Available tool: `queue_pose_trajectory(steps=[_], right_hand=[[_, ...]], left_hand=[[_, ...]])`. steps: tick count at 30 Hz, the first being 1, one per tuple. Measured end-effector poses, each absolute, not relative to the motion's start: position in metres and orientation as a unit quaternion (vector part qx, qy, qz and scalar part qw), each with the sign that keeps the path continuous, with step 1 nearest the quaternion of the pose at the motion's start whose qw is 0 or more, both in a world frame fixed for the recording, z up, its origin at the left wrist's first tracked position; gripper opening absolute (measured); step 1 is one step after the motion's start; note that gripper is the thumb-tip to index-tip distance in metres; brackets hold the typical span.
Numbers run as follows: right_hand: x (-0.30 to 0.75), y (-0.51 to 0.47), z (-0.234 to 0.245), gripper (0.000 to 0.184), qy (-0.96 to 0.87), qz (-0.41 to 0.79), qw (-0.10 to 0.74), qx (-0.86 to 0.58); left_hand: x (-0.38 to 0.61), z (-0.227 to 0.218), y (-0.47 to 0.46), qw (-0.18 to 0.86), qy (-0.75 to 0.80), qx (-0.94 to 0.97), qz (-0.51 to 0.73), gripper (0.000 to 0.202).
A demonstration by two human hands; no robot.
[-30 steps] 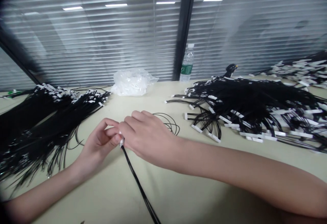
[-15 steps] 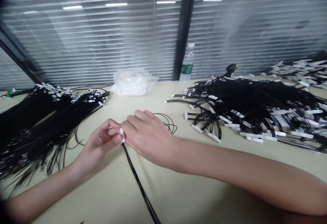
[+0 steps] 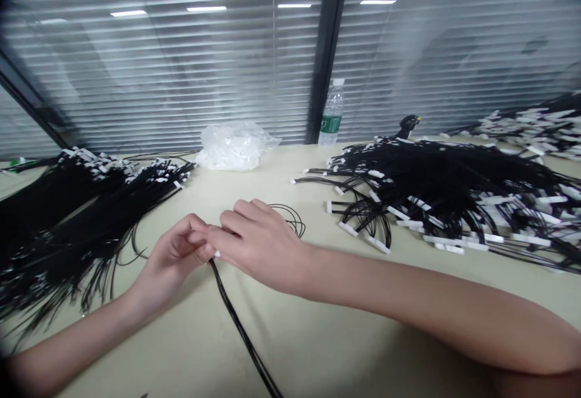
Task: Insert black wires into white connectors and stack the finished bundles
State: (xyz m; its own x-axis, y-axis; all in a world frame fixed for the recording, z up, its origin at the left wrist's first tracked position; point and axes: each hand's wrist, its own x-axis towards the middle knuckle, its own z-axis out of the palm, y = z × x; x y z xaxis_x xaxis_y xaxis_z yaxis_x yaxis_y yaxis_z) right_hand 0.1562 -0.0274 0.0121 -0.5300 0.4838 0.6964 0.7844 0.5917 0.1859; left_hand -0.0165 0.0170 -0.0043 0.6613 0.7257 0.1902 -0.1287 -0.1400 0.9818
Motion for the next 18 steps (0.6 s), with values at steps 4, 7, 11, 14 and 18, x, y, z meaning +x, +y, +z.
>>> queue_pose_trajectory(steps=[4, 7, 11, 14, 18], right_hand=[[0.156, -0.026, 0.011, 0.013, -0.843, -0.235, 0.306, -0.375], [0.157, -0.024, 0.009, 0.015, -0.846, -0.224, 0.312, -0.370], [0.157, -0.022, 0.009, 0.018, -0.851, -0.200, 0.303, -0.378], [0.159, -0.020, 0.015, 0.018, -0.844, -0.156, 0.299, -0.417], [0.167, -0.013, 0.023, 0.022, -0.816, -0.032, 0.318, -0.481]], left_hand=[[-0.017, -0.005, 0.017, 0.610, 0.224, 0.677, 0.346, 0.010], [-0.017, -0.005, 0.017, 0.613, 0.223, 0.675, 0.345, 0.010], [-0.017, -0.005, 0.019, 0.625, 0.222, 0.665, 0.344, 0.010], [-0.015, -0.005, 0.023, 0.644, 0.226, 0.644, 0.345, 0.008], [-0.015, -0.006, 0.029, 0.713, 0.218, 0.578, 0.333, 0.010]])
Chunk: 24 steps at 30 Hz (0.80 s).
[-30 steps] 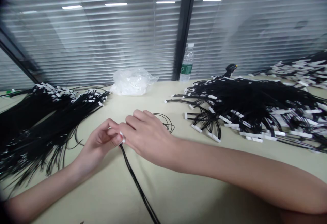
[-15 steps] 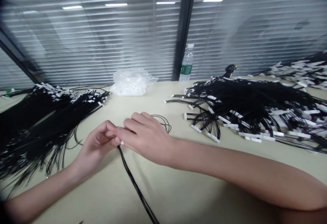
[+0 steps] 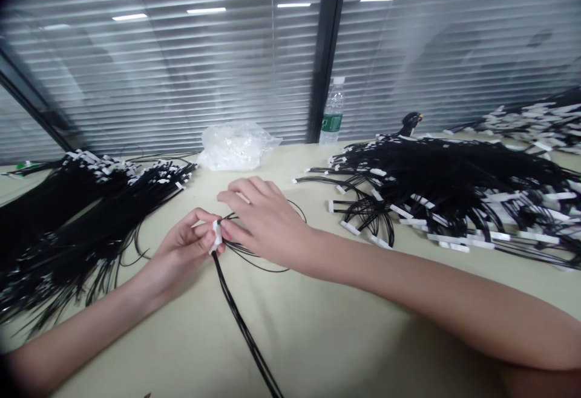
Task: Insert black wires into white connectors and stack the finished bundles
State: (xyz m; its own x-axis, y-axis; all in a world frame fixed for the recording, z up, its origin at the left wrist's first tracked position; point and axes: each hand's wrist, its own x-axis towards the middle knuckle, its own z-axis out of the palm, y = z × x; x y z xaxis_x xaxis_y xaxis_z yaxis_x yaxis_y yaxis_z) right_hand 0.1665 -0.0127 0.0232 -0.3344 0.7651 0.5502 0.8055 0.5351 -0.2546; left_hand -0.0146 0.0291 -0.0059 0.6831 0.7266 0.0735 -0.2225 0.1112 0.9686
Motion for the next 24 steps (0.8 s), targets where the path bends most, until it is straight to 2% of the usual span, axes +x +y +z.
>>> queue_pose_trajectory(steps=[2, 4, 14, 19, 24], right_hand=[[0.173, -0.006, 0.025, 0.017, -0.795, 0.100, 0.327, -0.501], [0.181, 0.000, 0.026, 0.021, -0.766, 0.200, 0.335, -0.511], [0.196, 0.012, 0.029, 0.026, -0.614, 0.422, 0.434, -0.507], [0.207, 0.022, 0.025, 0.026, -0.569, 0.482, 0.454, -0.488], [0.214, 0.024, 0.026, 0.033, -0.594, 0.443, 0.451, -0.496]], left_hand=[[-0.015, -0.007, 0.032, 0.749, 0.216, 0.537, 0.323, 0.015], [-0.016, -0.008, 0.035, 0.770, 0.220, 0.507, 0.320, 0.021], [-0.016, -0.007, 0.041, 0.750, 0.272, 0.512, 0.318, 0.022], [-0.018, -0.013, 0.048, 0.722, 0.320, 0.525, 0.316, 0.019], [-0.020, -0.016, 0.049, 0.716, 0.359, 0.508, 0.315, 0.016]])
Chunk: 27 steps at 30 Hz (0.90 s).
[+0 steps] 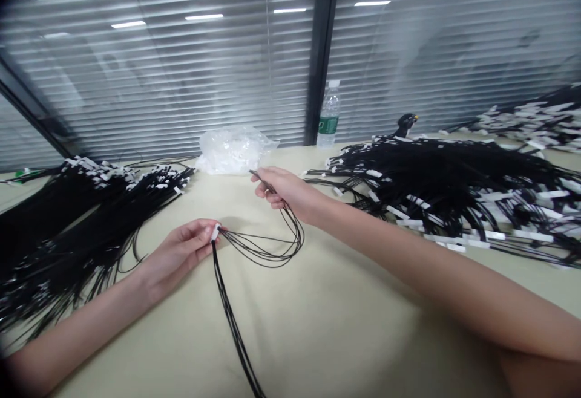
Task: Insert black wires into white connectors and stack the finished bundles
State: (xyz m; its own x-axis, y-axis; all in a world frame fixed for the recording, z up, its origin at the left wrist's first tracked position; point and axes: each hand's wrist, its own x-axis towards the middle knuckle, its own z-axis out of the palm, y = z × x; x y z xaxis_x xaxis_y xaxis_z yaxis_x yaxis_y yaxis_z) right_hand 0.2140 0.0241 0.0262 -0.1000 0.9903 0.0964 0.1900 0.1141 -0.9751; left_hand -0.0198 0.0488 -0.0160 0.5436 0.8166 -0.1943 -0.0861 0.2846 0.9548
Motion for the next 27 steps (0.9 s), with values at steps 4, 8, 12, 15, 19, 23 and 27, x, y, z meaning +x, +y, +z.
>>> queue_pose_trajectory(steps=[4, 8, 12, 15, 19, 23, 27], right_hand=[[0.201, 0.018, 0.027, 0.024, -0.664, 0.377, 0.404, -0.503], [0.182, 0.007, 0.020, 0.018, -0.717, 0.310, 0.353, -0.515], [0.174, 0.000, 0.011, 0.015, -0.740, 0.253, 0.321, -0.534], [0.172, -0.001, 0.009, 0.015, -0.741, 0.231, 0.306, -0.551], [0.168, 0.001, 0.008, 0.017, -0.746, 0.218, 0.283, -0.562], [0.162, 0.006, 0.008, 0.018, -0.787, 0.148, 0.269, -0.534], [0.161, 0.004, 0.011, 0.029, -0.813, 0.036, 0.306, -0.495]], left_hand=[[-0.021, -0.013, 0.048, 0.731, 0.356, 0.501, 0.297, 0.022], [-0.020, -0.009, 0.050, 0.741, 0.351, 0.498, 0.283, 0.028], [-0.019, -0.006, 0.049, 0.755, 0.351, 0.484, 0.272, 0.026], [-0.020, -0.004, 0.049, 0.763, 0.362, 0.461, 0.271, 0.025], [-0.023, -0.003, 0.053, 0.749, 0.359, 0.503, 0.239, 0.025], [-0.028, -0.002, 0.058, 0.748, 0.339, 0.526, 0.221, 0.027], [-0.031, 0.003, 0.059, 0.761, 0.330, 0.500, 0.247, 0.032]])
